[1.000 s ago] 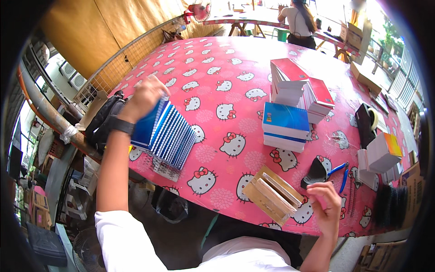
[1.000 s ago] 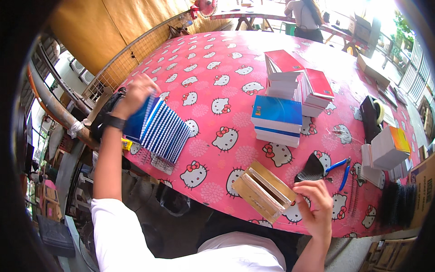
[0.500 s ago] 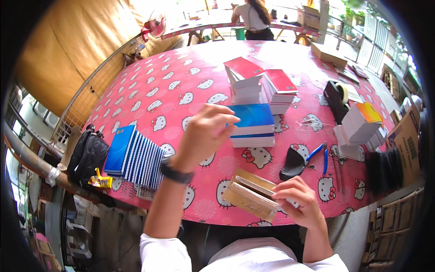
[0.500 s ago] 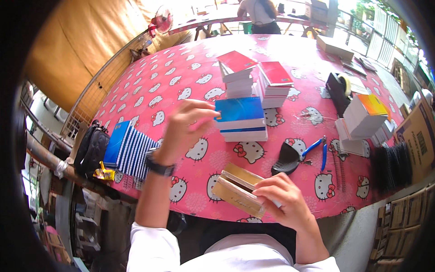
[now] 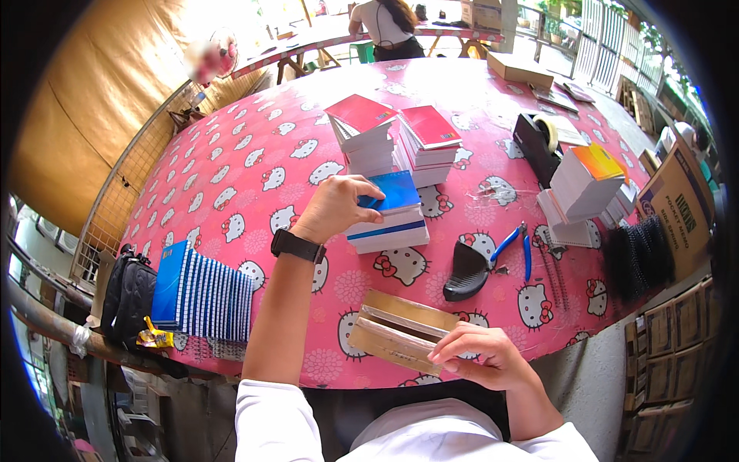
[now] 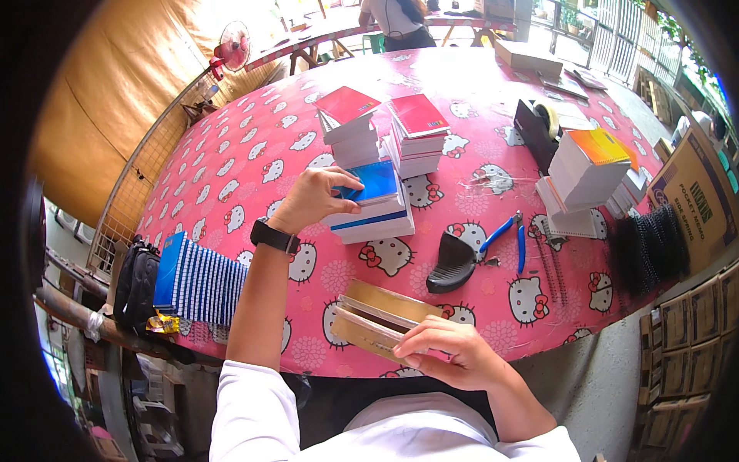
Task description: The person assembles small spiral notebooks by taking a stack of pages and a cover, placing them into a small wooden jig, and then inserting a metal coil through the holes to bind them.
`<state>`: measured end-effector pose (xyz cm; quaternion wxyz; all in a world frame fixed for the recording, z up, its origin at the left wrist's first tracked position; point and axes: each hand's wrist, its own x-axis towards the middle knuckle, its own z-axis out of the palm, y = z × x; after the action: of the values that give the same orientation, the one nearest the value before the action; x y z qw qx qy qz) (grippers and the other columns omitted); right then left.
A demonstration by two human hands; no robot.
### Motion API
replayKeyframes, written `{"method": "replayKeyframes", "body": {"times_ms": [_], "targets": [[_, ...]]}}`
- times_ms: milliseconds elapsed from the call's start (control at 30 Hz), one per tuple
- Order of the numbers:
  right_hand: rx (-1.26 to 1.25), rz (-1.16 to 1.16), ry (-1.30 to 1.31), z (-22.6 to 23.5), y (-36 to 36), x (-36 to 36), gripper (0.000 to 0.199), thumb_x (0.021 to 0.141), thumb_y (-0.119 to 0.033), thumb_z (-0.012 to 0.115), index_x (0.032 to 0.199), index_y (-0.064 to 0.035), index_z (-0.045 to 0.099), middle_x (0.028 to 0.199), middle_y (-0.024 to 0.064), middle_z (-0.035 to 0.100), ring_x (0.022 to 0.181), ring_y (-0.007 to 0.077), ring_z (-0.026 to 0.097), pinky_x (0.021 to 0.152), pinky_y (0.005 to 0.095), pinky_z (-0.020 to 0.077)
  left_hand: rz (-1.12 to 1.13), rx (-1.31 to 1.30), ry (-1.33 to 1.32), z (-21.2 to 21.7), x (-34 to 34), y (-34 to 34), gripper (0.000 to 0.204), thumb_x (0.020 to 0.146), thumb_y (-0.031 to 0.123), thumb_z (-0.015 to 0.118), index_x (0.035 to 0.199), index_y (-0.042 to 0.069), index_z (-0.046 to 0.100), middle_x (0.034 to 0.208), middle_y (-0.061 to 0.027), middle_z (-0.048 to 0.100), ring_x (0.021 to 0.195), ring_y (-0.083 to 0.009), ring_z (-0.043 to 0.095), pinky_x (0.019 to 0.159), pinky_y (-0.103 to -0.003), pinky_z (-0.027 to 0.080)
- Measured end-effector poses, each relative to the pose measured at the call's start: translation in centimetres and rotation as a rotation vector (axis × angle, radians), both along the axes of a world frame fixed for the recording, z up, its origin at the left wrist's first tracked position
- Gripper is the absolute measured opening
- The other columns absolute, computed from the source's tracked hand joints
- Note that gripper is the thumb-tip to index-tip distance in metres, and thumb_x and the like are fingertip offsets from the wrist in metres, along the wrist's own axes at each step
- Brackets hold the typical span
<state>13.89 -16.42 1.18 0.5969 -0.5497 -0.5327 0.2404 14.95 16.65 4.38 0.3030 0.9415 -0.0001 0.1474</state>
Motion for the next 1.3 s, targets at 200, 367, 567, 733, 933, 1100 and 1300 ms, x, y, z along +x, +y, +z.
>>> {"method": "replayKeyframes", "body": {"times_ms": [200, 367, 567, 733, 933, 1100, 1300], "targets": [[0.025, 0.077, -0.001, -0.4, 0.6, -0.2, 0.018, 0.081, 0.004, 0.068, 0.098, -0.0040, 0.067, 0.095, 0.0066, 0.069, 0.089, 0.0206, 0.065, 0.078, 0.0321, 0.0507, -0.001, -0.007, -0.005, -0.2, 0.0, 0.4, 0.032, 0.064, 0.015, 0.083, 0.094, 0.009, 0.075, 0.099, -0.0045, 0.071, 0.078, -0.0181, 0.065, 0.074, -0.030, 0.054], [0.018, 0.072, 0.014, -0.9, 0.4, -0.1, 0.019, 0.081, 0.004, 0.067, 0.098, -0.0039, 0.067, 0.094, 0.0068, 0.069, 0.089, 0.0206, 0.065, 0.078, 0.0323, 0.0509, -0.009, -0.012, -0.016, -0.3, 0.0, 0.4, 0.032, 0.065, 0.016, 0.083, 0.095, 0.008, 0.075, 0.099, -0.0057, 0.071, 0.081, -0.0181, 0.066, 0.074, -0.029, 0.054], [0.022, 0.075, 0.014, -1.1, 0.5, -0.4, 0.018, 0.082, 0.003, 0.068, 0.098, -0.0040, 0.068, 0.094, 0.0065, 0.069, 0.089, 0.0202, 0.065, 0.078, 0.0324, 0.0508, -0.005, 0.029, -0.024, -0.3, 0.0, 0.2, 0.029, 0.069, 0.015, 0.080, 0.096, 0.007, 0.074, 0.098, -0.0072, 0.071, 0.082, -0.0186, 0.068, 0.074, -0.030, 0.055], [0.015, 0.075, 0.000, -1.0, 0.5, -0.6, 0.017, 0.082, 0.001, 0.068, 0.098, -0.0040, 0.068, 0.094, 0.0064, 0.069, 0.089, 0.0202, 0.065, 0.078, 0.0324, 0.0509, -0.007, -0.046, -0.028, -0.5, 0.0, 0.6, 0.029, 0.070, 0.016, 0.079, 0.097, 0.007, 0.074, 0.095, -0.0085, 0.071, 0.076, -0.0181, 0.067, 0.071, -0.029, 0.055], [0.004, 0.072, 0.006, -0.9, 0.3, -0.8, 0.017, 0.082, 0.001, 0.068, 0.098, -0.0039, 0.068, 0.094, 0.0064, 0.069, 0.089, 0.0207, 0.064, 0.078, 0.0324, 0.0508, 0.006, 0.012, -0.059, -0.7, -0.1, 0.5, 0.024, 0.074, 0.016, 0.074, 0.096, 0.007, 0.074, 0.089, -0.0108, 0.071, 0.068, -0.0186, 0.066, 0.068, -0.029, 0.055], [0.022, 0.062, -0.008, -0.9, 0.5, -0.7, 0.018, 0.082, 0.002, 0.068, 0.098, -0.0042, 0.068, 0.094, 0.0064, 0.069, 0.088, 0.0208, 0.065, 0.076, 0.0318, 0.0510, 0.165, -0.060, -0.193, -1.1, -0.5, -0.5, 0.025, 0.082, 0.014, 0.066, 0.106, 0.008, 0.067, 0.089, -0.0122, 0.071, 0.075, -0.0223, 0.069, 0.069, -0.033, 0.055], [0.004, 0.047, 0.028, -0.9, 0.2, -0.1, 0.018, 0.082, 0.003, 0.067, 0.098, -0.0041, 0.068, 0.093, 0.0065, 0.069, 0.085, 0.0197, 0.065, 0.075, 0.0312, 0.0507, 0.088, 0.221, -0.324, -1.7, -1.2, -2.0, 0.021, 0.085, 0.011, 0.063, 0.106, 0.010, 0.065, 0.096, -0.0120, 0.069, 0.077, -0.0287, 0.068, 0.070, -0.036, 0.056]]}}
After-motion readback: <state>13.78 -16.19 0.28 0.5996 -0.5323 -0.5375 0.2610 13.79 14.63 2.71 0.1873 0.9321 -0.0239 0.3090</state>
